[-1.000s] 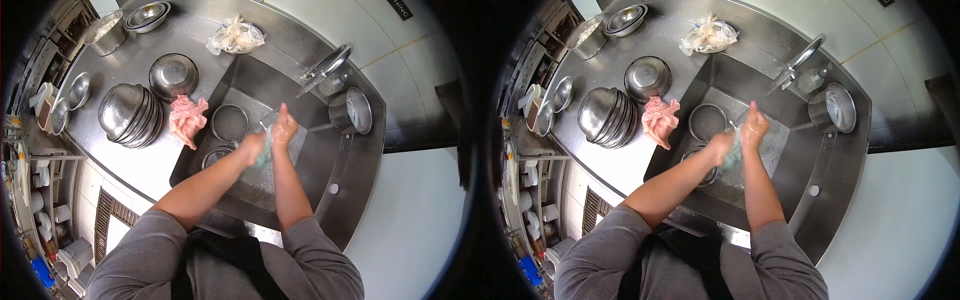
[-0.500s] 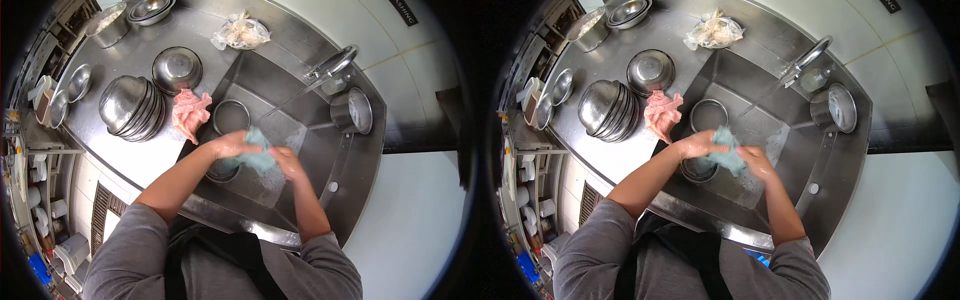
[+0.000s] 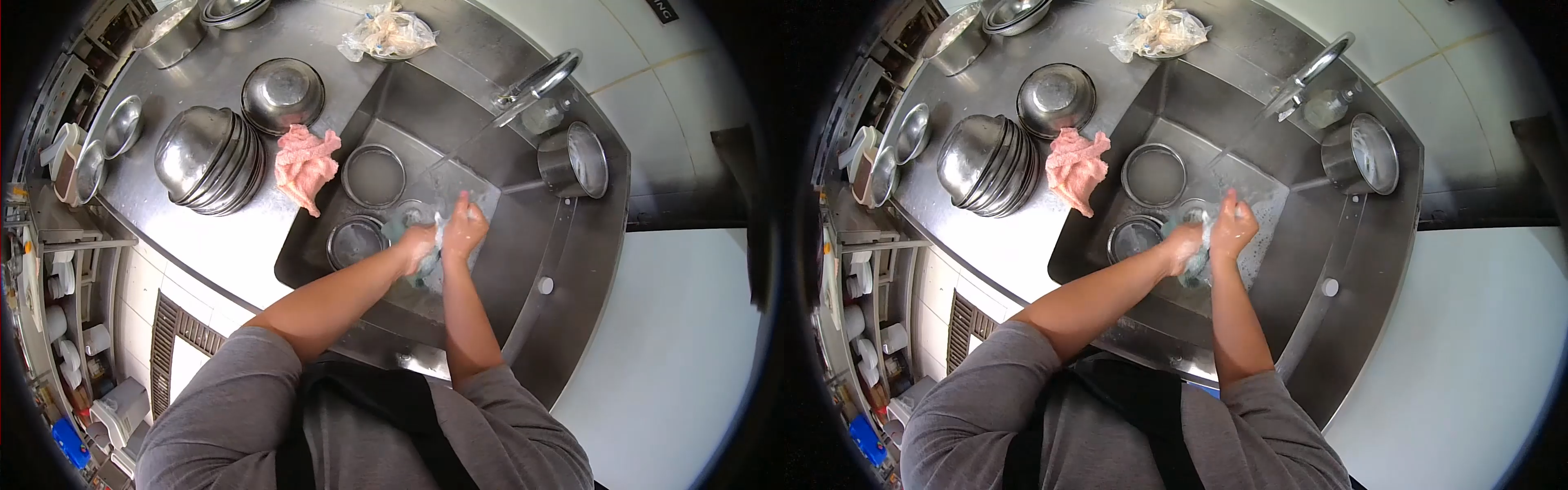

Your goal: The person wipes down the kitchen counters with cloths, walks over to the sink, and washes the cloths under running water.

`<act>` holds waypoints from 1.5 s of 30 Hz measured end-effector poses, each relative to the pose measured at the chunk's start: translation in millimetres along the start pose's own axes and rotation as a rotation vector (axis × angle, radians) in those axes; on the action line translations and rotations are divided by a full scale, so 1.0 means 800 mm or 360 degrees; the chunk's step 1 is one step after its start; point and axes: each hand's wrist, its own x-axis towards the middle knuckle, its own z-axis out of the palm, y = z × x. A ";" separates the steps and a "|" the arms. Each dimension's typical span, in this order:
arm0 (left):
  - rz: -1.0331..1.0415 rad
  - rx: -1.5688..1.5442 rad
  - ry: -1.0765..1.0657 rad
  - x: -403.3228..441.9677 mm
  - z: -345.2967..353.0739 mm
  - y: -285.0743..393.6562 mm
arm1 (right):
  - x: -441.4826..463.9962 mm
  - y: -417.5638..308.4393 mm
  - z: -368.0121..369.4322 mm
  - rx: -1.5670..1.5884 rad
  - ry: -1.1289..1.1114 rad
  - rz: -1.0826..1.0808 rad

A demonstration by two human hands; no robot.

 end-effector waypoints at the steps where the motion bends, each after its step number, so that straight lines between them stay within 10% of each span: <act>1: 0.0006 -0.0002 -0.0004 0.013 -0.011 -0.009 | 0.003 0.007 0.000 0.0110 0.0045 0.0176; 4: -0.0367 -0.0472 -0.0466 0.069 -0.048 -0.064 | -0.078 -0.023 -0.001 0.0234 -0.0187 -0.0229; 6: 0.0454 0.1139 -0.0750 0.080 -0.048 -0.075 | -0.048 -0.009 -0.007 0.0039 -0.0071 -0.0295; 7: -0.0337 0.0259 -0.0135 -0.015 -0.005 0.006 | -0.017 0.011 -0.014 0.0024 -0.0029 -0.0114; 9: -0.0347 0.0347 -0.0270 -0.012 -0.006 0.013 | 0.001 0.038 -0.033 0.0000 0.0017 0.0073; 12: -0.0155 0.0279 -0.0339 -0.040 -0.021 0.057 | 0.004 0.045 -0.067 0.0351 -0.0431 -0.0342; 14: 0.0459 0.1046 -0.0961 -0.033 -0.061 0.077 | -0.005 0.020 -0.115 0.0037 -0.1604 0.0298; 18: 0.0827 0.2014 -0.0838 -0.025 -0.095 0.058 | 0.022 0.034 -0.176 0.1204 -0.0880 0.0623; 22: 0.0908 0.1227 -0.0650 -0.008 -0.050 0.037 | -0.006 0.001 -0.128 0.0062 -0.0268 -0.0119; 24: -0.0113 -0.0445 -0.0126 0.031 -0.012 -0.001 | -0.057 -0.031 -0.083 0.0153 -0.0312 -0.0693; 26: -0.0029 0.0424 0.0267 0.028 0.017 0.005 | -0.046 -0.027 -0.073 -0.0141 -0.0201 -0.0474; 30: -0.0050 0.0079 0.0034 -0.007 0.047 0.014 | 0.016 0.021 -0.063 0.0122 0.0186 0.0019; 33: -0.0227 -0.0473 -0.0517 0.091 0.005 -0.064 | -0.037 -0.026 -0.058 0.0072 0.0122 -0.0424; 34: -0.0100 -0.0904 -0.1129 0.116 -0.007 -0.090 | -0.043 -0.028 -0.056 -0.0083 0.0135 -0.0865; 35: 0.0035 -0.1329 -0.1736 0.097 -0.006 -0.078 | -0.035 -0.011 -0.060 -0.0191 0.0032 -0.0430; 39: -0.0251 0.0231 -0.0248 -0.014 0.041 0.041 | 0.032 0.048 -0.094 -0.0091 -0.0228 -0.0092; 42: 0.0176 0.0121 -0.0806 -0.018 0.001 0.077 | 0.025 0.062 -0.114 -0.0300 -0.1043 -0.0297; 45: 0.0500 0.1435 -0.0869 -0.007 -0.037 0.074 | 0.036 -0.004 -0.171 0.0054 -0.1583 0.0133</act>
